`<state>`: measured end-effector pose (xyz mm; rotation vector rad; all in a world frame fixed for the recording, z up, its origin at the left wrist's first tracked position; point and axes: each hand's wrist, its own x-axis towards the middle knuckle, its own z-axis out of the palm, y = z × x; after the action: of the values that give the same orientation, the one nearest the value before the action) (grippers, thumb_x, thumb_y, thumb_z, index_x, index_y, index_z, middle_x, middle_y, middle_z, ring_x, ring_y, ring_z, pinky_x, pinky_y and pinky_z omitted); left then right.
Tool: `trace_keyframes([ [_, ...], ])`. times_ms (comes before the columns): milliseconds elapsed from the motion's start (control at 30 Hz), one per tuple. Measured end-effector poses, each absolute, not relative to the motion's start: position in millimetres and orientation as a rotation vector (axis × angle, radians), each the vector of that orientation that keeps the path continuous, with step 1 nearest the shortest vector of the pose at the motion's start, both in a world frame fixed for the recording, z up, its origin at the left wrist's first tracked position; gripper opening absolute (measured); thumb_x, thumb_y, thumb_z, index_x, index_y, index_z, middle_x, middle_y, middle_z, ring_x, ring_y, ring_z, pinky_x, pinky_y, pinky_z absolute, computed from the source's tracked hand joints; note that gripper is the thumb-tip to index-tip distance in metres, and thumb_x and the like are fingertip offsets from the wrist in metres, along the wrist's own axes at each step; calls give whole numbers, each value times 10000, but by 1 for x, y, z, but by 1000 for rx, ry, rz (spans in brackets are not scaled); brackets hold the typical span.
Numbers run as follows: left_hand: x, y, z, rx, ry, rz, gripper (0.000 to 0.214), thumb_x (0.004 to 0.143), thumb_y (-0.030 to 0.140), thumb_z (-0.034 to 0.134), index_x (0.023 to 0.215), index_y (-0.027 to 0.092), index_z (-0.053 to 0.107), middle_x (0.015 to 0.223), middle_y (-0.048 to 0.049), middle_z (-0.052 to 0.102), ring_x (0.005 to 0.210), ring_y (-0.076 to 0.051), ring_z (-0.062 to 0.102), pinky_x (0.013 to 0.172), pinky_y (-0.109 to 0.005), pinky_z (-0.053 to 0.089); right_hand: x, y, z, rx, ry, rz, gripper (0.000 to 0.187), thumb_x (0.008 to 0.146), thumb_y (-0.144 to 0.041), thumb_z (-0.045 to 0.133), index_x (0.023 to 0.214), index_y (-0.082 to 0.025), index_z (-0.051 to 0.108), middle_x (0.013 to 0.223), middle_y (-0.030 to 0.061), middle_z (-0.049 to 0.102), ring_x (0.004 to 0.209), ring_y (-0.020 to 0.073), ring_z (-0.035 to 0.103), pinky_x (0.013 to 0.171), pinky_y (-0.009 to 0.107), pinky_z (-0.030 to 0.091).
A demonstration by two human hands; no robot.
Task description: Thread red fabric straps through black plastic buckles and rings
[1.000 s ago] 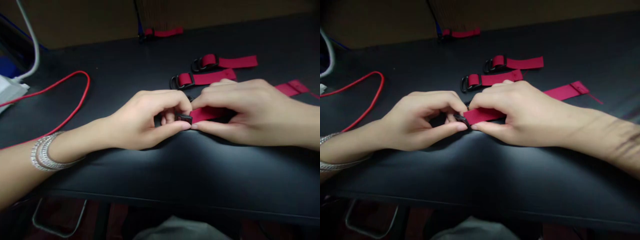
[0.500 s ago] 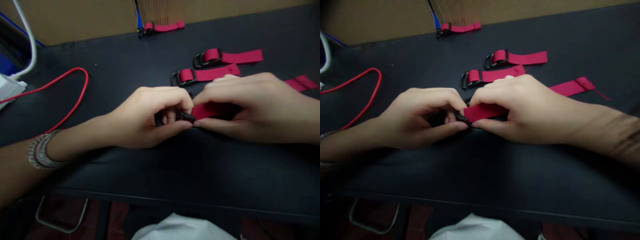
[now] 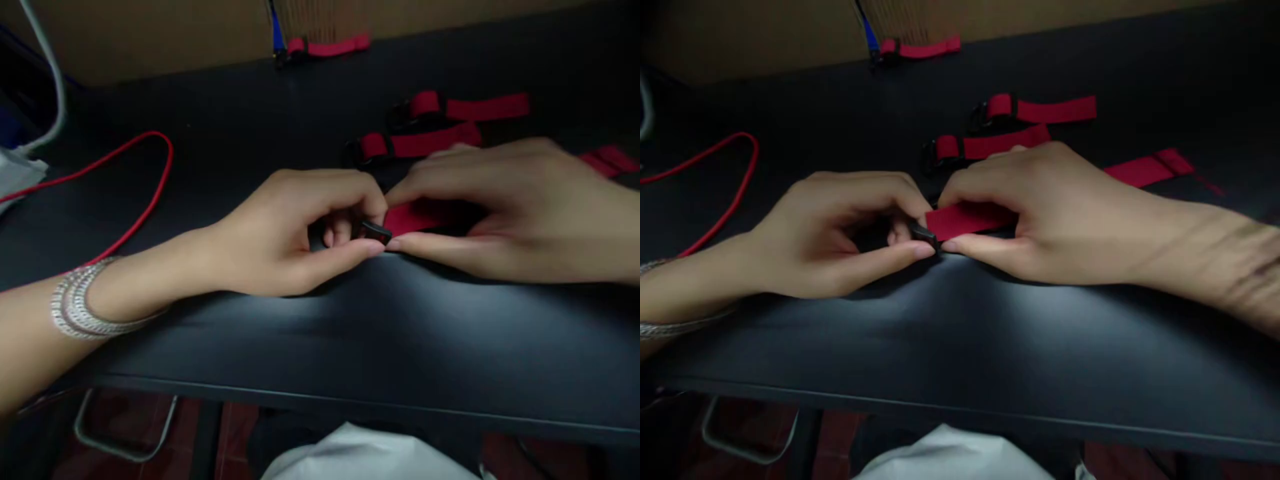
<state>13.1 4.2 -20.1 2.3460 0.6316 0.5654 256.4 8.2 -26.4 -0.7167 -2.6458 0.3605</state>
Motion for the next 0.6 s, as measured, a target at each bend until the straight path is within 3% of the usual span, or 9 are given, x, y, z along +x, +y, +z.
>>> trace_keyframes([
  [133,14,3,-19,2363,605,589,126,926,210,684,963,95,649,777,-7,650,632,-36,576,608,-146,483,256,8,-26,-802,-2650,380,229,980,-406,532,970,-227,674,828,-15,697,684,100,613,593,293,423],
  [333,14,0,-18,2396,681,531,153,958,227,658,1006,82,650,791,8,640,649,-12,560,629,-123,459,257,7,-24,-831,-2675,320,545,1018,-638,321,978,-233,684,820,-27,684,688,68,598,602,282,418],
  [467,14,-1,-18,2369,693,552,140,942,253,667,988,121,656,799,3,657,634,-44,577,616,-164,478,258,7,-24,-843,-2664,312,564,1015,-649,321,987,-227,695,820,-24,688,686,59,596,595,271,419],
  [600,14,0,-18,2411,675,530,144,957,220,648,1001,83,651,799,2,645,649,-20,556,624,-137,457,257,5,-22,-848,-2663,345,558,1013,-654,323,968,-238,692,802,-23,681,674,72,597,604,286,429],
])
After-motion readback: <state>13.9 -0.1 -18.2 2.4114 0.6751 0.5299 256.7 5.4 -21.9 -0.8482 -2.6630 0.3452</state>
